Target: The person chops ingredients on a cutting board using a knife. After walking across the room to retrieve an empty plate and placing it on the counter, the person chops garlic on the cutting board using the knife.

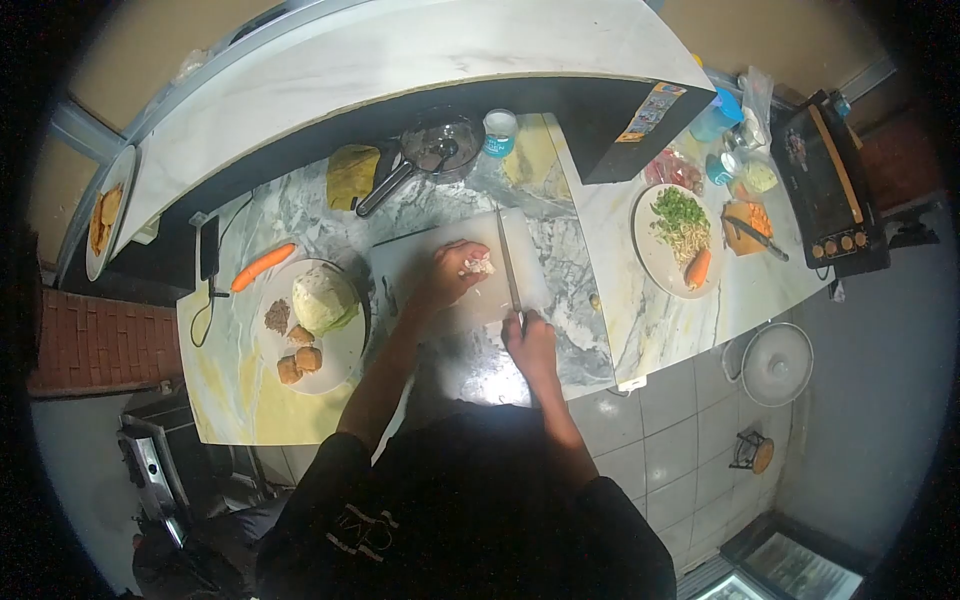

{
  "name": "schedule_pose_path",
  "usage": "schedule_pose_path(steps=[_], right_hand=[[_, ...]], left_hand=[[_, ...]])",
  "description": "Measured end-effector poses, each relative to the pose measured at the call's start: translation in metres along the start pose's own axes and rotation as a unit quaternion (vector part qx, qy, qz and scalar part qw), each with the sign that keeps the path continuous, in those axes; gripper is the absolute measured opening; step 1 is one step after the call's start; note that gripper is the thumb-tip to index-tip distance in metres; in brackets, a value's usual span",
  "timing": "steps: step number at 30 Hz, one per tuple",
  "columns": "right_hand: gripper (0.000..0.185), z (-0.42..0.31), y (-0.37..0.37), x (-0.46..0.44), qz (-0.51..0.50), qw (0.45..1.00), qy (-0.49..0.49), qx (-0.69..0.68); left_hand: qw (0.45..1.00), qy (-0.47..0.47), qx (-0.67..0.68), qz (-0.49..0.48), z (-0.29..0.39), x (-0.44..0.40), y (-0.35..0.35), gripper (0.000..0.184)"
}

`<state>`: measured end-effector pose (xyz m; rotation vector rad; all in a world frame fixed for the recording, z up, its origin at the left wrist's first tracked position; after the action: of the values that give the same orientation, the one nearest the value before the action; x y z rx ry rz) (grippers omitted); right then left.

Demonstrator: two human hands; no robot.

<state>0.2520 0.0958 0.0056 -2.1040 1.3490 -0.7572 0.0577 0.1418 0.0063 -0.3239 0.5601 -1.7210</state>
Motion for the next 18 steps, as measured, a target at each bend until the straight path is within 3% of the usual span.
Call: schedule_pose_path(steps=[2, 4, 8, 10, 13, 14, 16, 18], right_hand=[[0.032, 0.001, -0.001, 0.0, -0.001, 1.0, 0.004, 0.001], [0.033, 0.002, -0.002, 0.0, -0.001, 1.0, 0.008, 0.001], [0.033, 0.0, -0.004, 0.001, 0.01, 1.0, 0.001, 0.001], [0.033, -0.006, -0.007, 0.0, 0.015, 1.0, -0.008, 0.002], [0.033, -0.007, -0.007, 0.0, 0.0, 1.0, 0.001, -0.014], [0.033, -0.005, -0.005, 0.001, -0.003, 1.0, 0.003, -0.022], [0.032, -0.004, -0.007, 0.001, -0.002, 1.0, 0.005, -0.031], [0.031, -0.002, -0.009, 0.001, -0.019, 0.999, 0.026, -0.039]], left_hand=[[1.0, -0.018, 0.003, -0.003, -0.003, 0.002, -0.001, 0.04], [0.995, -0.028, -0.076, 0.055, 0.011, 0.01, -0.016, 0.046], [0.99, -0.062, -0.124, 0.038, -0.011, 0.018, -0.014, 0.049], [0.993, -0.118, -0.022, -0.015, -0.015, 0.017, -0.011, 0.046], [0.99, -0.135, 0.019, -0.035, -0.022, 0.011, 0.0, 0.043], [0.99, -0.134, 0.019, -0.034, -0.027, 0.009, 0.005, 0.043], [0.999, -0.043, 0.001, 0.018, -0.031, 0.005, 0.012, 0.038], [0.998, -0.053, 0.015, 0.019, -0.039, -0.001, 0.021, 0.037]])
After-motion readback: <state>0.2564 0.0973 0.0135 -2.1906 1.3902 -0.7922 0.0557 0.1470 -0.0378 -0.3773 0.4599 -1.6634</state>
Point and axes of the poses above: each hand's wrist, its own x-axis away from the middle knuckle, its own y-axis out of the palm, z = x × y, the point moved 6 cm from there along -x, towards the middle knuckle, and after that the axes turned 15 degrees about -z, right-handed, at the moved point
